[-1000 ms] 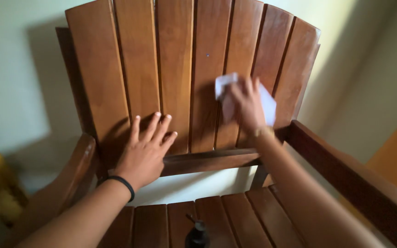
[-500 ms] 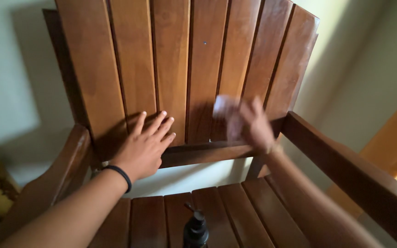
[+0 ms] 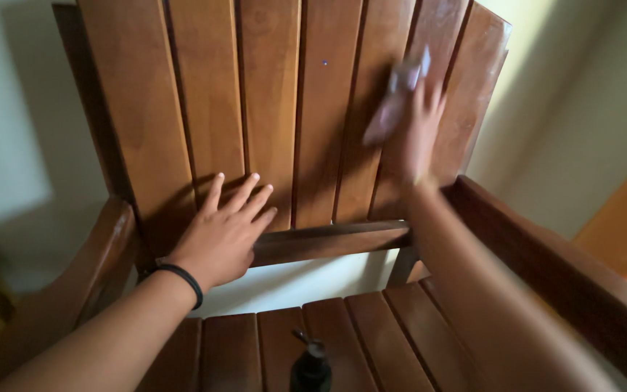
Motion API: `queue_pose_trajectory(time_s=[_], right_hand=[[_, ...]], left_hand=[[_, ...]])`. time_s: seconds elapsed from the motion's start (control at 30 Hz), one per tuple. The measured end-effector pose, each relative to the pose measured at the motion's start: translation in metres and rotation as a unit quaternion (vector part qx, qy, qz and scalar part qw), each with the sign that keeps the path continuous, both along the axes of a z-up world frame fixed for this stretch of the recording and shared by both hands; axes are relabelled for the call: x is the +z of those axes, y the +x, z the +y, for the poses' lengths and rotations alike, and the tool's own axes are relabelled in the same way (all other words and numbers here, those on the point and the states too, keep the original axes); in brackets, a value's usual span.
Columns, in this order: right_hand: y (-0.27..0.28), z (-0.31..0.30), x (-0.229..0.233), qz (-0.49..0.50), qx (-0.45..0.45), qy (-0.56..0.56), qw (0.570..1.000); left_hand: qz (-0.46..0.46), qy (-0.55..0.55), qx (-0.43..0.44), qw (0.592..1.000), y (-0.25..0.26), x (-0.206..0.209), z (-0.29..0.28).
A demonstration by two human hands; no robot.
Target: Cleaning a wooden chair using a spray bottle and a cloth.
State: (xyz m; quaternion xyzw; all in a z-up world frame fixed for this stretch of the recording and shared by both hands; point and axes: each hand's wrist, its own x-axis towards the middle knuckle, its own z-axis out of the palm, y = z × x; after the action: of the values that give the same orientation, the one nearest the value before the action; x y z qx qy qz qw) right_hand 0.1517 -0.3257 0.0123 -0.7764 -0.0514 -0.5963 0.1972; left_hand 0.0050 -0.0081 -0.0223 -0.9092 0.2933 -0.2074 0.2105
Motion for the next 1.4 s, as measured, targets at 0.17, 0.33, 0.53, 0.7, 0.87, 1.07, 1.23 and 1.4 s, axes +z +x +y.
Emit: queue_pose_trajectory(time_s=[0.17,0.33,0.53,0.7,0.87,1.07,1.23,1.4], right_hand=[[-0.031,0.003,-0.128,0.055,0.065,0.011,0.996],[-0.042,-0.006,-0.066,0.083,0.120,0.011,0.989],[0.012,-0.041,0.065,-0.118,0.067,-0.154,0.979],[-0.013,-0.031,0.102,-0.124,-0.018,-0.177,0.976],[-0.021,-0.035,0.031,-0.113,-0.071,-0.196,0.971],[-0.065,-0.001,-0.129,0.068,0.302,0.160,0.937],[-0.047,-0.006,-0.090,0.047,0.128,0.010,0.991],[0.021,-0.045,0.037,-0.148,0.087,-0.159,0.972]], left_hand=[[-0.009,-0.005,0.004,1.000,0.001,-0.003,-0.002],[-0.006,0.002,0.005,1.000,0.002,-0.003,-0.001],[-0.003,0.008,0.026,1.000,0.004,-0.003,-0.001],[0.000,-0.007,-0.005,1.000,0.000,-0.003,0.003],[0.000,0.009,0.007,1.000,0.001,-0.002,0.000],[-0.015,-0.008,0.002,1.000,0.006,-0.008,0.000],[-0.010,-0.019,-0.001,1.000,0.007,-0.008,0.000],[0.021,-0.020,0.018,0.999,0.007,-0.005,-0.002]])
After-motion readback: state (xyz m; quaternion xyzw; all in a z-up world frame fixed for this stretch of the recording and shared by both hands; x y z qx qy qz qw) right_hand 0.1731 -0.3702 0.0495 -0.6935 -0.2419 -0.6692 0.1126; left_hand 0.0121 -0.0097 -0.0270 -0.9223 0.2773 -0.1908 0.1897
